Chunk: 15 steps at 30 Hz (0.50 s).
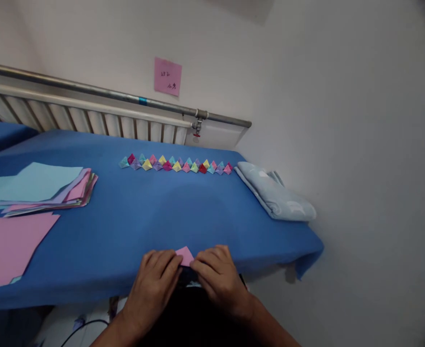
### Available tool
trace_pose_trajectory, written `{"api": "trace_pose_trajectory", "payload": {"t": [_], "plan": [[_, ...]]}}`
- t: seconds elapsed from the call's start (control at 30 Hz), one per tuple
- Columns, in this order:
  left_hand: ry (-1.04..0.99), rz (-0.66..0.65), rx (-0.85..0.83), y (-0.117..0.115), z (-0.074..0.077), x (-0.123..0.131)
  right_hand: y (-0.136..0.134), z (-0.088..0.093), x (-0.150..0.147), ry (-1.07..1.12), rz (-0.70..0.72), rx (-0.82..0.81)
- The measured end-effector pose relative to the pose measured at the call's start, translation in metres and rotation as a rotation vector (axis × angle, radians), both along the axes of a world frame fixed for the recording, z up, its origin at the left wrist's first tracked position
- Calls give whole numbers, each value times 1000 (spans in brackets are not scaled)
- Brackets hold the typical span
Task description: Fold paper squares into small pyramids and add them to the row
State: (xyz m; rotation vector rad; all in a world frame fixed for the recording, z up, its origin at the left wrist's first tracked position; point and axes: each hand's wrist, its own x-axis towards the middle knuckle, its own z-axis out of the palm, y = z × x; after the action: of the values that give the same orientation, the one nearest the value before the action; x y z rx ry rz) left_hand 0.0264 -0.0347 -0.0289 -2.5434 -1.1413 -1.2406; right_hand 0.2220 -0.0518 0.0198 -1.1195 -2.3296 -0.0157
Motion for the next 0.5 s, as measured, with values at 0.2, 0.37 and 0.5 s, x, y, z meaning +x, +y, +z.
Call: {"api": "trace_pose_trajectory", "payload": {"t": [0.2,0.37,0.5], "plan": [[-264,-68,-319,13,32,3,14,26,-10,392,-117,-159],[-579,-114,-846,10,45,9,14,15,-22,899,-224,-656],[-723,-67,-1090,8,44,11,11,14,-24,1092,-187,-908]]}}
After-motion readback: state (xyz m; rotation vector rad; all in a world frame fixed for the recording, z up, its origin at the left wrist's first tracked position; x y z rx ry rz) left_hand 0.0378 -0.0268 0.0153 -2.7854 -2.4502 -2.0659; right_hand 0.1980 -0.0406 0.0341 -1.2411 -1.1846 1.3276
